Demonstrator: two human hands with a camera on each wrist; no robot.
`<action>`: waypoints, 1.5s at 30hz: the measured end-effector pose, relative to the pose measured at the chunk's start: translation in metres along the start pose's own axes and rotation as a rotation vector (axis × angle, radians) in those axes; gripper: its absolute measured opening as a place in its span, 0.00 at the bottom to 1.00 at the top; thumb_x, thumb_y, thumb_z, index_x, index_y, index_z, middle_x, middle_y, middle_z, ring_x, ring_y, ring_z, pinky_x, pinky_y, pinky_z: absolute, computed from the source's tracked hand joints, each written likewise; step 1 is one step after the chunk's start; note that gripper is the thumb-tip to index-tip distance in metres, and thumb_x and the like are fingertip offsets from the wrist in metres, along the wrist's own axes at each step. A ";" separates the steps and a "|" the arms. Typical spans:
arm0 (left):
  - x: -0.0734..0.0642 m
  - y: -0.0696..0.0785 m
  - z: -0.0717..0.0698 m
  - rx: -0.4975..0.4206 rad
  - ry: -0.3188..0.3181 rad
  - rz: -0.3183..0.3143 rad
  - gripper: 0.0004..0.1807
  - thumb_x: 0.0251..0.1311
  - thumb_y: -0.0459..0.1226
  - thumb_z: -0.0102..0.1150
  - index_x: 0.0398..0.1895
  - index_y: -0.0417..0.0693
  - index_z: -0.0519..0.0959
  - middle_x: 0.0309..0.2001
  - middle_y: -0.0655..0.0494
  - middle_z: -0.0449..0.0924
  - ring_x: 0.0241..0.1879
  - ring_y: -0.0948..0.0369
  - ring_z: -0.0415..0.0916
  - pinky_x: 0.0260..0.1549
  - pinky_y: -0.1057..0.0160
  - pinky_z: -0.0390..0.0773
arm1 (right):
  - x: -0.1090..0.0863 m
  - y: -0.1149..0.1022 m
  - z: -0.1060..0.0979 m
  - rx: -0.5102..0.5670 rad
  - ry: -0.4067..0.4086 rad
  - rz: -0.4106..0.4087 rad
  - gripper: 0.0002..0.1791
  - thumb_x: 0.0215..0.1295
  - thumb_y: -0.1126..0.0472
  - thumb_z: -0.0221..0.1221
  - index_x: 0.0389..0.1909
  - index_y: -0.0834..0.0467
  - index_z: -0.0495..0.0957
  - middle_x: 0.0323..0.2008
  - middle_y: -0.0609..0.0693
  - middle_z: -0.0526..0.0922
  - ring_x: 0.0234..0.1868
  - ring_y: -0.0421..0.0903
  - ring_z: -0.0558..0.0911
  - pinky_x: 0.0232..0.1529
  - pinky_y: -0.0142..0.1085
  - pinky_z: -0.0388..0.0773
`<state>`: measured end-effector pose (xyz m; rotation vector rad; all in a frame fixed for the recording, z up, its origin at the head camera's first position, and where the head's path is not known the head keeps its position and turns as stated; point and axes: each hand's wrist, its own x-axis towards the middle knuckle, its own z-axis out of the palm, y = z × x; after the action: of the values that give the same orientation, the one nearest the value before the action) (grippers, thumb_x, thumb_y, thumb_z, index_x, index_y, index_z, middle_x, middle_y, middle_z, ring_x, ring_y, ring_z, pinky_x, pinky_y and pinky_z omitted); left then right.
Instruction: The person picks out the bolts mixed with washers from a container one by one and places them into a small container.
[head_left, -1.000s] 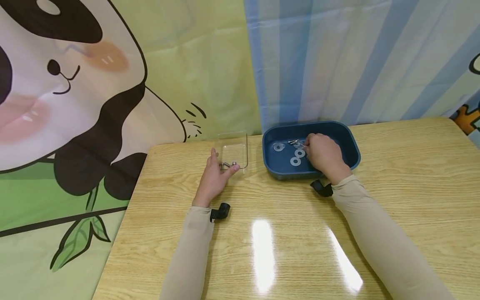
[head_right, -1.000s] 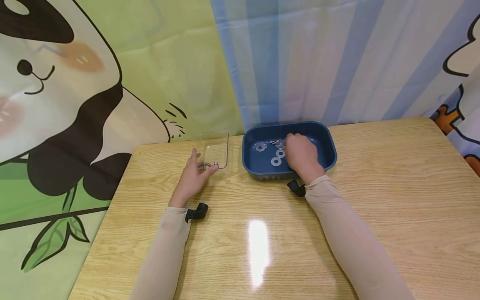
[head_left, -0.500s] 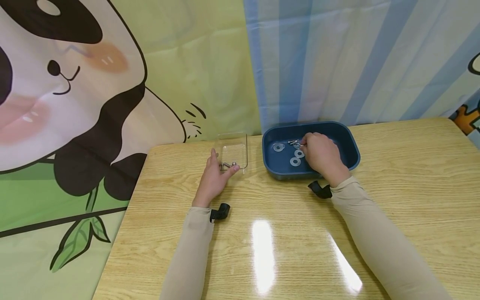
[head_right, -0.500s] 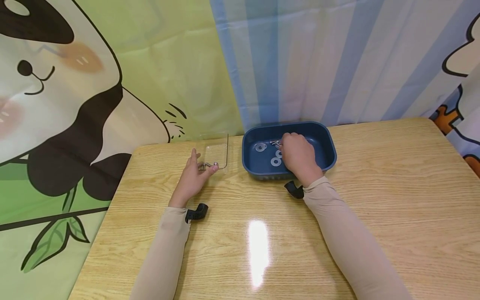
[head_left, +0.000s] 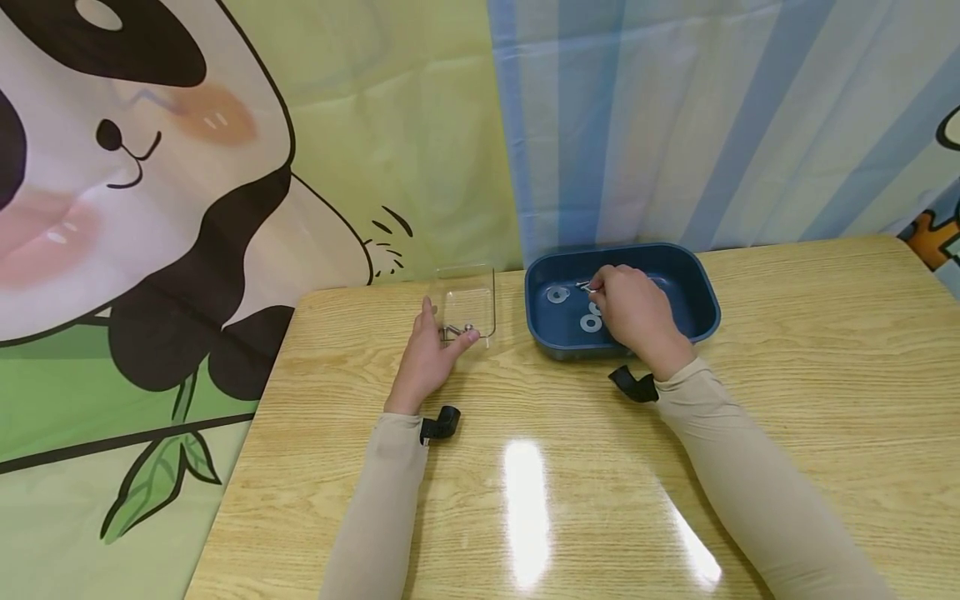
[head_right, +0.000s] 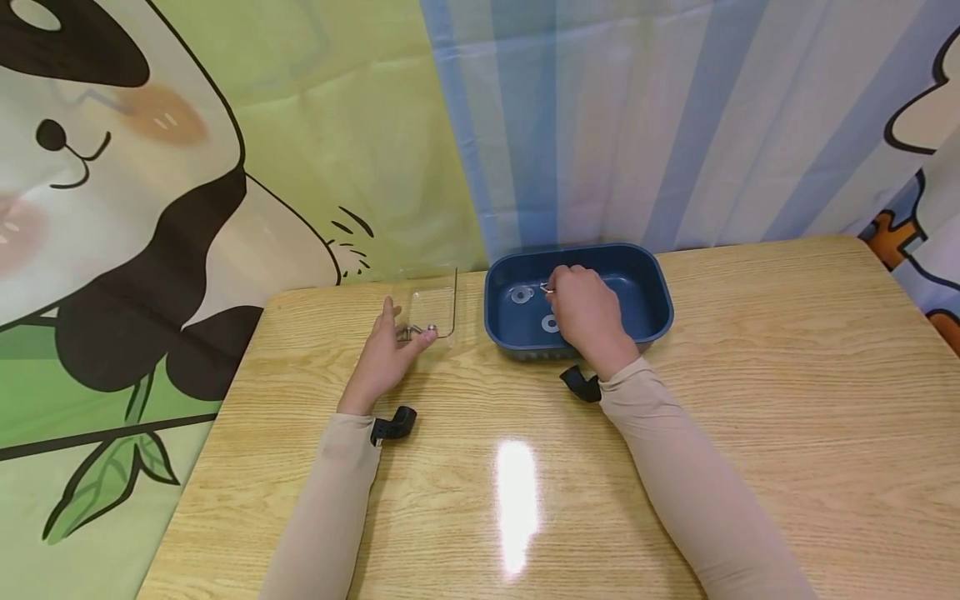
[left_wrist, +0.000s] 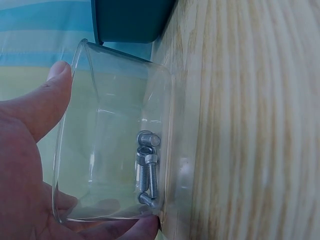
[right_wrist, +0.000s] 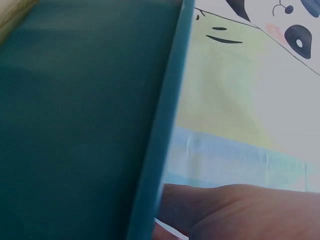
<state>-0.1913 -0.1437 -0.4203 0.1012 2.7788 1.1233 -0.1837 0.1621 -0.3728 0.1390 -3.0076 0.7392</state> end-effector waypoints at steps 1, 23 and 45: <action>0.000 0.000 0.000 -0.001 0.000 0.002 0.60 0.65 0.61 0.59 0.81 0.47 0.29 0.80 0.40 0.44 0.75 0.40 0.51 0.71 0.40 0.55 | 0.000 -0.001 0.000 0.002 0.001 -0.005 0.11 0.74 0.63 0.57 0.49 0.66 0.80 0.46 0.64 0.80 0.44 0.59 0.79 0.43 0.52 0.78; 0.001 0.001 0.000 -0.004 0.001 0.003 0.60 0.66 0.60 0.59 0.81 0.45 0.30 0.79 0.41 0.46 0.74 0.41 0.53 0.70 0.40 0.57 | -0.001 -0.023 0.011 0.041 0.004 -0.075 0.10 0.73 0.62 0.59 0.49 0.64 0.80 0.42 0.59 0.79 0.41 0.55 0.79 0.40 0.48 0.78; 0.001 0.001 0.001 0.000 0.015 0.001 0.60 0.65 0.60 0.60 0.81 0.46 0.30 0.78 0.41 0.49 0.74 0.42 0.54 0.70 0.41 0.56 | -0.001 -0.053 0.022 0.053 0.018 -0.161 0.11 0.74 0.60 0.59 0.48 0.63 0.81 0.42 0.57 0.80 0.42 0.54 0.79 0.41 0.46 0.79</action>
<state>-0.1923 -0.1423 -0.4209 0.0947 2.7924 1.1292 -0.1779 0.1050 -0.3677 0.3692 -2.9173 0.7996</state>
